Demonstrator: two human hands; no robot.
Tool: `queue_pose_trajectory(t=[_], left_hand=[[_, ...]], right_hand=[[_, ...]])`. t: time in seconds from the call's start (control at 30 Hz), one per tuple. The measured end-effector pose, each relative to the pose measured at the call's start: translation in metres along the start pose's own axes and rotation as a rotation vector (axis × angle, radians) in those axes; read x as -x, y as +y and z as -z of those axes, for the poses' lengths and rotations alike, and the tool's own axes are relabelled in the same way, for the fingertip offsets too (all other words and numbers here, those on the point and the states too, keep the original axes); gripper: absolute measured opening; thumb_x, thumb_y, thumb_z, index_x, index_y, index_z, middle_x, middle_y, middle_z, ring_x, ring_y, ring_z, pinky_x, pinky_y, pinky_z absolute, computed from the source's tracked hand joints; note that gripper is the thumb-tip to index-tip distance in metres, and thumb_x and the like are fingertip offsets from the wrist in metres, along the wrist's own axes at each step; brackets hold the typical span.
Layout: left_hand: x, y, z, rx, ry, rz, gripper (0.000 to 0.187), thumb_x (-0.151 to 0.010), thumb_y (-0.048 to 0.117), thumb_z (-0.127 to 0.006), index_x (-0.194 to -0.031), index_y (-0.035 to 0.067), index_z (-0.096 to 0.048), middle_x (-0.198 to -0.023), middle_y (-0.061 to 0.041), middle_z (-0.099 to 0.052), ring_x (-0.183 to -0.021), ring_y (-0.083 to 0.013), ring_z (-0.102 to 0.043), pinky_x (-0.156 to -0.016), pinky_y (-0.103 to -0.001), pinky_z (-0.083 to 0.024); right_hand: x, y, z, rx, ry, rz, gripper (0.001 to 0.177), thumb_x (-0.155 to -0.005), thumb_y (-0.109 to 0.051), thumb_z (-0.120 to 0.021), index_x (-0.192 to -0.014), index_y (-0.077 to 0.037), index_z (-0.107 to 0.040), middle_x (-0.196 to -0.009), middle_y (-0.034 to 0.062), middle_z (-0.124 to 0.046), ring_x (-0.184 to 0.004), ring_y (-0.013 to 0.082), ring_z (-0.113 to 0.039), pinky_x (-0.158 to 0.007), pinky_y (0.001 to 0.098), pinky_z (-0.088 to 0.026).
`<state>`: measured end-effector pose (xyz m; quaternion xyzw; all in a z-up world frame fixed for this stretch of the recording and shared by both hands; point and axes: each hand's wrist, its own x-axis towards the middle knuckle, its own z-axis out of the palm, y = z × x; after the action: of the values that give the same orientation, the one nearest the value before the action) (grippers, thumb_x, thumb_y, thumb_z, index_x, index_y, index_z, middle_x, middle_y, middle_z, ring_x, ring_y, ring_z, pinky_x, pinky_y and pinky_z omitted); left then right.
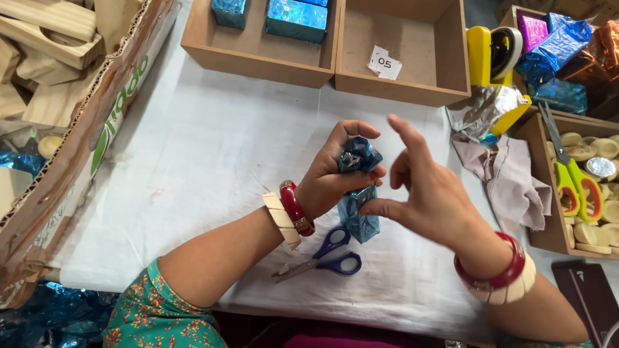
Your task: The person wraps a small rectangular box with shiny blue foil paper. They fold the edges and corners of the paper around the box and secure the wrapping using clear tape. The person handles the box and the wrapping paper by hand throughout the process.
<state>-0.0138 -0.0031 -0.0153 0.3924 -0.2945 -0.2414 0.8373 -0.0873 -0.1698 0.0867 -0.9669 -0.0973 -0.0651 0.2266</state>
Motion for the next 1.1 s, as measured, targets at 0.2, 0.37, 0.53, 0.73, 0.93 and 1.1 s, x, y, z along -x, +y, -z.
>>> queue_pose_trajectory(t=[0.2, 0.37, 0.53, 0.73, 0.93, 1.1], left_hand=[[-0.002, 0.000, 0.005, 0.098, 0.060, -0.035, 0.049, -0.093, -0.007, -0.062, -0.134, 0.010, -0.042, -0.103, -0.010, -0.068, -0.096, -0.0179, -0.071, -0.086, -0.033, -0.061], [-0.002, -0.009, 0.006, -0.021, 0.172, -0.165, 0.048, -0.094, -0.010, -0.059, -0.135, 0.010, -0.043, -0.110, -0.006, -0.062, -0.104, -0.0134, -0.067, -0.090, -0.031, -0.059], [0.000, -0.014, -0.001, -0.129, 0.261, -0.216, 0.043, -0.099, -0.008, -0.058, -0.135, 0.010, -0.042, -0.113, -0.006, -0.061, -0.107, -0.0116, -0.064, -0.092, -0.031, -0.059], [-0.001, -0.003, -0.003, -0.145, 0.321, -0.255, 0.041, -0.102, -0.005, -0.060, -0.135, 0.010, -0.041, -0.113, -0.008, -0.065, -0.104, -0.0132, -0.065, -0.094, -0.031, -0.059], [-0.011, 0.015, 0.006, 0.063, 0.434, -0.235, 0.038, -0.100, -0.002, -0.058, -0.133, 0.010, -0.043, -0.112, -0.009, -0.064, -0.102, -0.0175, -0.068, -0.090, -0.032, -0.058], [-0.026, 0.002, 0.073, -0.154, 0.671, -0.497, 0.039, -0.099, 0.001, -0.069, -0.132, 0.008, -0.048, -0.115, -0.005, -0.061, -0.109, -0.0164, -0.060, -0.099, -0.033, -0.052]], right_hand=[[-0.016, 0.069, -0.041, -0.952, -0.408, -0.034, 0.110, -0.074, -0.029, -0.091, -0.159, -0.011, -0.024, -0.099, -0.0010, -0.052, -0.084, 0.0075, -0.054, -0.069, 0.0244, -0.048], [-0.006, 0.052, -0.049, -1.026, -0.320, -0.029, 0.103, -0.081, -0.023, -0.084, -0.164, -0.009, -0.023, -0.105, -0.0006, -0.049, -0.095, 0.0085, -0.051, -0.079, 0.0243, -0.045], [0.003, 0.026, -0.046, -0.548, -0.086, 0.108, 0.096, -0.085, -0.017, -0.079, -0.163, -0.008, -0.025, -0.105, 0.0045, -0.057, -0.093, 0.0147, -0.055, -0.077, 0.0291, -0.046], [0.005, 0.022, -0.048, -0.261, 0.112, 0.210, 0.104, -0.081, -0.018, -0.081, -0.160, -0.004, -0.014, -0.116, 0.0143, -0.067, -0.098, 0.0252, -0.068, -0.080, 0.0350, -0.053], [0.000, 0.045, -0.065, -0.444, 0.050, 0.076, 0.103, -0.079, -0.015, -0.084, -0.159, -0.008, -0.020, -0.111, 0.0128, -0.072, -0.100, 0.0251, -0.075, -0.086, 0.0365, -0.058], [-0.012, 0.075, -0.066, -0.319, 0.402, 0.218, 0.094, -0.081, -0.010, -0.089, -0.152, -0.006, -0.029, -0.122, 0.0141, -0.068, -0.108, 0.0250, -0.071, -0.094, 0.0340, -0.056]])
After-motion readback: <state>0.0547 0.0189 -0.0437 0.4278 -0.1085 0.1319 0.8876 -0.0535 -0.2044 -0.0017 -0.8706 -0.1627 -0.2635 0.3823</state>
